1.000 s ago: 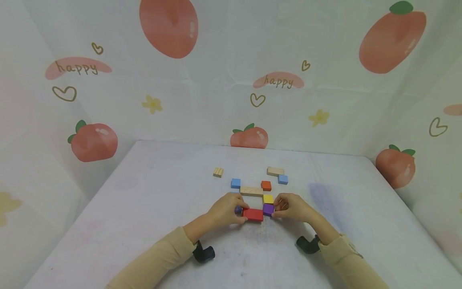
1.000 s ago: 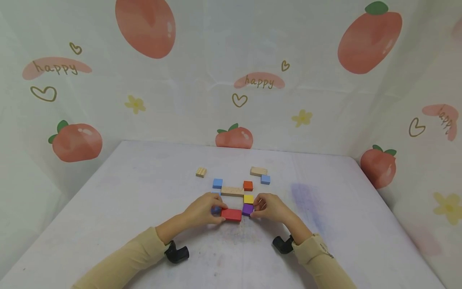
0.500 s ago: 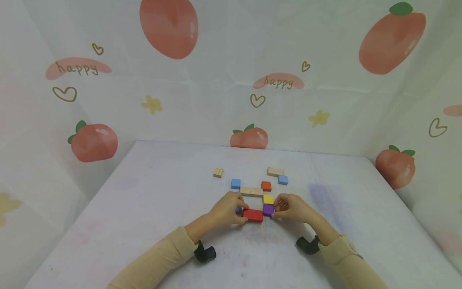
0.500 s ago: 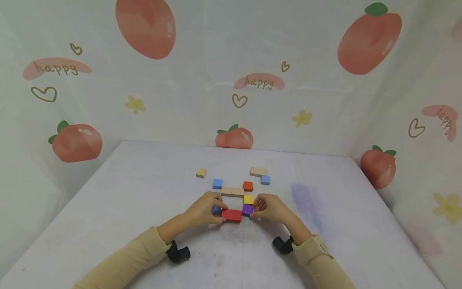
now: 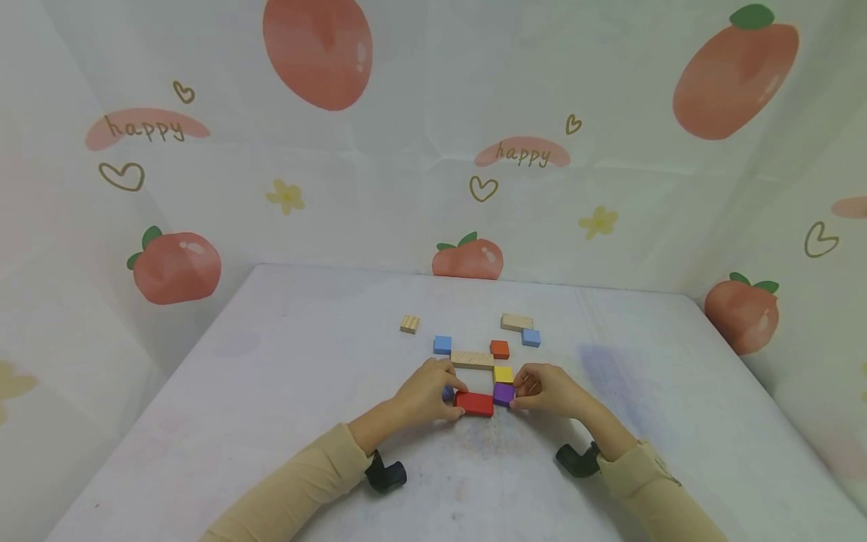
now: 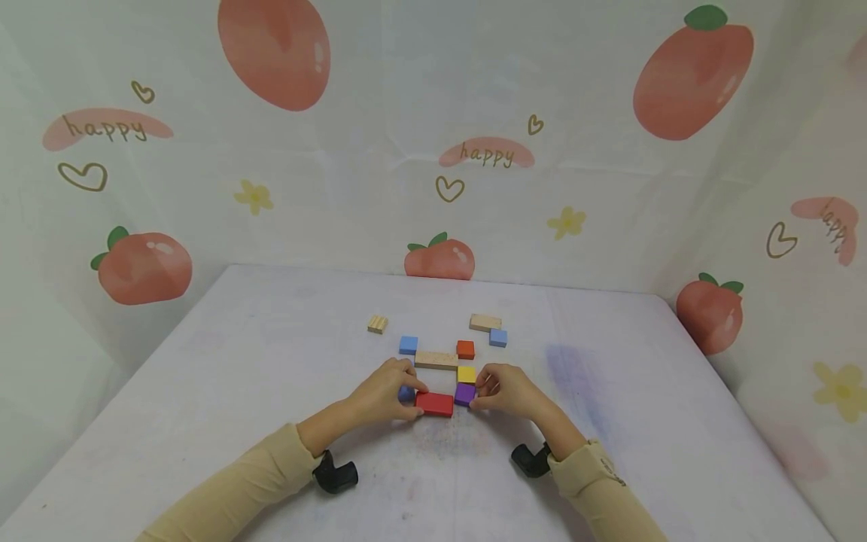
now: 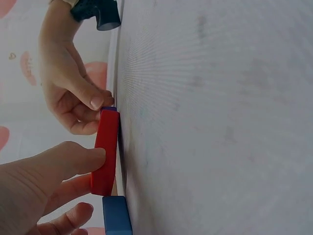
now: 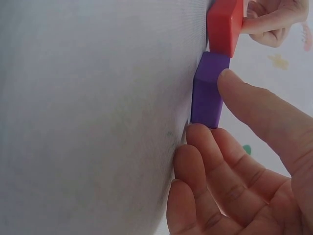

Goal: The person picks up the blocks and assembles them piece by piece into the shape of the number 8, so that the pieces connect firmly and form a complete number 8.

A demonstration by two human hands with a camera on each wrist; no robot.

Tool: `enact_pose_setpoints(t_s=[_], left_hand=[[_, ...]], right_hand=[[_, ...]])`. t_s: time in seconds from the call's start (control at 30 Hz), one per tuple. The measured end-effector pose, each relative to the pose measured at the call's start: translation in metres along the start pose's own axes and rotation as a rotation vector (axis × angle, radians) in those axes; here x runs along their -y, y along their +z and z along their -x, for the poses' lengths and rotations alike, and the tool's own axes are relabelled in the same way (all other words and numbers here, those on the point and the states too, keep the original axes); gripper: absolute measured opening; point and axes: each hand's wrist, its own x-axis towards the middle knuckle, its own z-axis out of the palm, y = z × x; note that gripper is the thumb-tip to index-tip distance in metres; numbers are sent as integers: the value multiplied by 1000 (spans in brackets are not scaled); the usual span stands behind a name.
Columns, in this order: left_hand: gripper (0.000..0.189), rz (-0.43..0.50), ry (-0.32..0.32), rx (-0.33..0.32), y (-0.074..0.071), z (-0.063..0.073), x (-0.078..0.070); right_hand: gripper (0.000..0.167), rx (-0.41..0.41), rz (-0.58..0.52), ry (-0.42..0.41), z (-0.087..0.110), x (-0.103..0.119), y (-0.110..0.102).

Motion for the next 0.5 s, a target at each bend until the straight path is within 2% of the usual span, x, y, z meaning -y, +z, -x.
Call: enact_pose_setpoints(t_s=[0.5], left_hand=[[29,31,-28,25,2,-1,1]], right_hand=[[28,-2,-2,0,-1,-2,1]])
